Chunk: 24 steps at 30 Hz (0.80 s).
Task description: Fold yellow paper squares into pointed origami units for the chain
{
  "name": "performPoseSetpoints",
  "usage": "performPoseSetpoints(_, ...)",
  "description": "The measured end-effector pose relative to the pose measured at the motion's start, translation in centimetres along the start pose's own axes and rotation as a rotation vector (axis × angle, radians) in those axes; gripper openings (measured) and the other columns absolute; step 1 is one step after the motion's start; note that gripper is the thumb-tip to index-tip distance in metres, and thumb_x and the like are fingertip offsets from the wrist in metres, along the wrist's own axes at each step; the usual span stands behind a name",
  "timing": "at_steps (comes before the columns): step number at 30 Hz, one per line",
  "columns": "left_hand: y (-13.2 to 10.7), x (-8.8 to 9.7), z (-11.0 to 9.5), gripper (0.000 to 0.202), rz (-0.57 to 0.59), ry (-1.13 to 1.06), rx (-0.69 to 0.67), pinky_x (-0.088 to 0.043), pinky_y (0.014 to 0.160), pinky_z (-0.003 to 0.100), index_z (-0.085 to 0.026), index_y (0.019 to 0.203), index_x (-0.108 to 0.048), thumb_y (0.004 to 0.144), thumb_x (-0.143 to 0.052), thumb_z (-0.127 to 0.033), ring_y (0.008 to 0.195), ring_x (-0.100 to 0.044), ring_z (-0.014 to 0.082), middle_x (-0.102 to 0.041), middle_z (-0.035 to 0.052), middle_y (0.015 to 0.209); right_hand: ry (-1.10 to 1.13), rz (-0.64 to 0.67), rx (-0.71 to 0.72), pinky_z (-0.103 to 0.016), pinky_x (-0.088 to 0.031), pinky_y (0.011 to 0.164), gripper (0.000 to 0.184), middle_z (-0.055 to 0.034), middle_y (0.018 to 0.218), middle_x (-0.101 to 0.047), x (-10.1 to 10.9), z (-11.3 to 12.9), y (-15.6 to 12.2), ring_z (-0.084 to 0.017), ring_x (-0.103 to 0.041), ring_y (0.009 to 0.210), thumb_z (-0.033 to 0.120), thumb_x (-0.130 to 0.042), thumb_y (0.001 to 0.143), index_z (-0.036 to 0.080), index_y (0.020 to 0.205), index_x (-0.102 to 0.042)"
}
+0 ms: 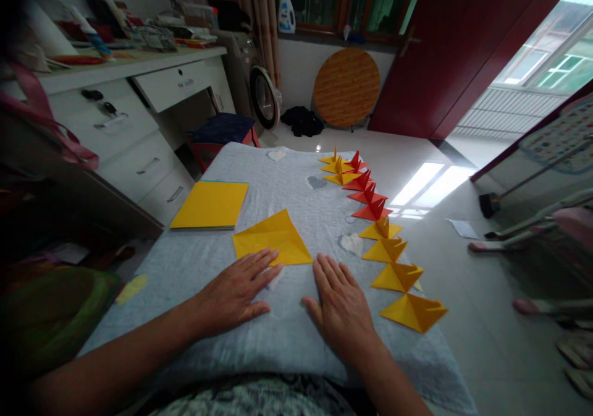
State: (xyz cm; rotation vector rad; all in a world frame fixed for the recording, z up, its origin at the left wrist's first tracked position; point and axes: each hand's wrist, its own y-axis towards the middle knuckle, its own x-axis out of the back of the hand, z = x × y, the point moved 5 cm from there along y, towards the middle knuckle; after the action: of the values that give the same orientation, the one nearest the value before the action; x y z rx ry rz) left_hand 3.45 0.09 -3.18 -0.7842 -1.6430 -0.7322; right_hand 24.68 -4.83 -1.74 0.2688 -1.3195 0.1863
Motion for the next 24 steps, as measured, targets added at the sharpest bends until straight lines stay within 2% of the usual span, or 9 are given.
performPoseSetpoints(3,0.1,0.2,-0.1,0.069,-0.002,0.007,0.000,-0.035,0.116,0.051,-0.019,0.147,-0.045,0.092,-0.057,-0.059,0.144,-0.039,0.0342,-0.040,0.0187,0.157,-0.014,-0.091,-0.054,-0.059,-0.036,0.115,0.049,-0.0194,0.148,-0.052,0.7,-0.9,-0.5,-0.035,-0.046,0.140,0.035,-0.057,0.095,0.014,0.139,-0.056)
performPoseSetpoints(6,0.1,0.3,-0.2,0.068,-0.013,0.006,0.004,-0.035,0.116,0.050,-0.018,0.146,-0.047,0.091,-0.059,-0.057,0.143,-0.040,0.0345,-0.042,0.0189,0.156,0.039,-0.166,0.019,-0.058,-0.037,0.115,0.050,-0.0180,0.151,-0.049,1.5,0.5,0.0,-0.033,-0.042,0.143,0.032,-0.054,0.096,0.016,0.143,-0.051)
performPoseSetpoints(8,0.2,0.4,-0.2,0.068,-0.020,0.006,0.005,-0.036,0.115,0.051,-0.018,0.145,-0.048,0.091,-0.059,-0.058,0.143,-0.041,0.0349,-0.043,0.0193,0.155,0.119,-0.103,0.133,-0.052,-0.040,0.115,0.055,-0.0167,0.156,-0.042,1.4,2.3,0.8,-0.030,-0.038,0.146,0.032,-0.052,0.097,0.015,0.149,-0.044)
performPoseSetpoints(10,0.1,0.4,-0.3,0.069,-0.030,0.003,0.001,-0.036,0.115,0.051,-0.017,0.145,-0.047,0.091,-0.057,-0.059,0.143,-0.041,0.0348,-0.044,0.0196,0.154,0.185,-0.003,0.199,-0.049,-0.043,0.114,0.058,-0.0182,0.156,-0.041,0.9,3.9,1.7,-0.029,-0.040,0.145,0.033,-0.054,0.096,0.012,0.149,-0.043)
performPoseSetpoints(13,0.1,0.4,-0.2,0.069,-0.035,-0.003,-0.010,-0.036,0.116,0.050,-0.015,0.145,-0.046,0.092,-0.057,-0.057,0.144,-0.040,0.0339,-0.043,0.0197,0.155,0.221,0.065,0.182,-0.048,-0.041,0.116,0.055,-0.0184,0.151,-0.049,0.2,5.0,2.9,-0.030,-0.047,0.140,0.031,-0.057,0.094,0.010,0.145,-0.049)
performPoseSetpoints(17,-0.4,0.6,0.0,0.068,-0.015,0.007,-0.008,-0.036,0.117,0.046,-0.010,0.146,-0.043,0.093,-0.058,-0.049,0.144,-0.041,0.0313,-0.044,0.0207,0.154,0.194,0.078,0.132,-0.048,-0.042,0.114,0.047,-0.0173,0.145,-0.056,0.0,5.3,3.6,-0.031,-0.052,0.134,0.028,-0.058,0.094,0.011,0.138,-0.056)
performPoseSetpoints(24,-3.9,1.1,1.0,0.062,-0.070,0.096,0.071,-0.041,0.115,0.044,-0.009,0.142,-0.049,0.093,-0.059,-0.046,0.140,-0.046,0.0301,-0.050,0.0198,0.150,0.117,0.105,0.113,-0.044,-0.048,0.105,0.040,-0.0143,0.131,-0.062,0.7,6.3,4.4,-0.029,-0.058,0.121,0.033,-0.059,0.096,0.017,0.132,-0.059)
